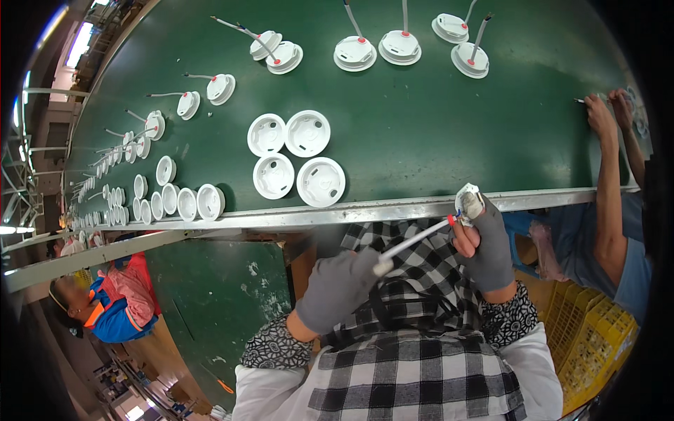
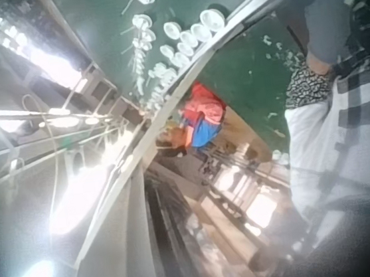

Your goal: The person assembles LED light fixtures by threading wires through plastic housings, pressing circuit boards into place by hand, and setting the assembled units onto the conveyor belt.

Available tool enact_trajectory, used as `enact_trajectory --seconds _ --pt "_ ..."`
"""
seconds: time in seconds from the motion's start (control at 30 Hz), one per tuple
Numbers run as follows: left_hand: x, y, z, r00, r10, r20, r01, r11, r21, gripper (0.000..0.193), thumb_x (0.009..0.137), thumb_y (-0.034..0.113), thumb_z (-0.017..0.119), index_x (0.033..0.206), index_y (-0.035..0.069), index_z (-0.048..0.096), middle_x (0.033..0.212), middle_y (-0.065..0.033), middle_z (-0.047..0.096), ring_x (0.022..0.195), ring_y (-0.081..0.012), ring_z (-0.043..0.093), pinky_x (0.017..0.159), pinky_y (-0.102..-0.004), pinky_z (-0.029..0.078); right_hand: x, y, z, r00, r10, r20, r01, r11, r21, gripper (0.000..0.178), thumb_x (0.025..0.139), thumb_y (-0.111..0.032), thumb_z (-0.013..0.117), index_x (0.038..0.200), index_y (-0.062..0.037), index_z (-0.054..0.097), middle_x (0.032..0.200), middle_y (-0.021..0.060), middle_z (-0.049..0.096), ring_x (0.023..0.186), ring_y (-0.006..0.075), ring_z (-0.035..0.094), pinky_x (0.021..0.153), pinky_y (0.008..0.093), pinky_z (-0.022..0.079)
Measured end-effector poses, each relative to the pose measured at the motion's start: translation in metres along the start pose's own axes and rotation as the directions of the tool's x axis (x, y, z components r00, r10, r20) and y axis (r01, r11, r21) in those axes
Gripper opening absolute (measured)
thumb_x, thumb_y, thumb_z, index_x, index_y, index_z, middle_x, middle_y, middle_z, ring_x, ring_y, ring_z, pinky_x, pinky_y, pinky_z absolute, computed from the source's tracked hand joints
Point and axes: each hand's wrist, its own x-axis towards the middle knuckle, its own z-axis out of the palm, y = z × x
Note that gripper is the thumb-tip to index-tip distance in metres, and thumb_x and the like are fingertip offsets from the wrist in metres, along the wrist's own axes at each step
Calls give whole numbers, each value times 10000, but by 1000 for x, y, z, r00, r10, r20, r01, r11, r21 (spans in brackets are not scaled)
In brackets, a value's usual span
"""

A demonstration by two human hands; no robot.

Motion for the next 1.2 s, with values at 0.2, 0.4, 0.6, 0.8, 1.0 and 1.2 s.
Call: enact_trajectory --seconds 0.2,0.4,0.6,0.8,1.0,1.2 --pt "-8 -32 -33 931 254 263 -149 920 -362 290 839 221 641 1080 67 596 822 -113 620 758 -288 631 679 -375 502 1 1 -5 946 199 257 -226 970 84 238 946 -234 523 810 -40 539 508 -35 388 414 70 359 449 220 326" --pt "29 17 -39 981 51 187 95 714 -694 311 958 307 491 1132 66 584 877 -68 619 730 -149 572 726 -287 450 -8 16 10 961 71 266 -2 968 -251 322 930 -328 563 749 -61 568 511 -25 474 459 47 429 489 206 347" --pt "38 17 -25 875 156 459 302 565 -768 219 967 210 517 1043 17 586 719 -80 584 649 -124 538 614 -281 422 2 -3 -4 877 278 391 -78 886 -456 340 918 -346 585 869 -12 630 518 -15 527 440 41 471 433 198 345" --pt "16 22 -10 988 -47 150 117 855 -505 177 943 192 532 1050 62 589 667 -155 552 603 -306 568 572 -358 439 -9 5 13 949 106 298 48 883 -467 320 915 -302 594 945 14 642 527 -6 528 420 44 459 410 195 338" --pt "20 -11 -38 987 -127 -97 77 910 -408 200 927 173 536 1074 43 574 797 -152 590 696 -309 605 613 -366 463 -1 12 4 993 -87 84 107 957 -269 288 924 -248 573 959 33 621 589 10 541 405 57 425 410 200 354" --pt "45 -68 -62 884 18 -467 110 963 246 287 818 49 563 1104 25 569 1055 -136 569 945 -305 573 756 -384 501 5 5 -13 996 -89 31 91 994 -63 227 923 -221 572 904 3 602 565 -3 508 386 77 409 381 211 311"
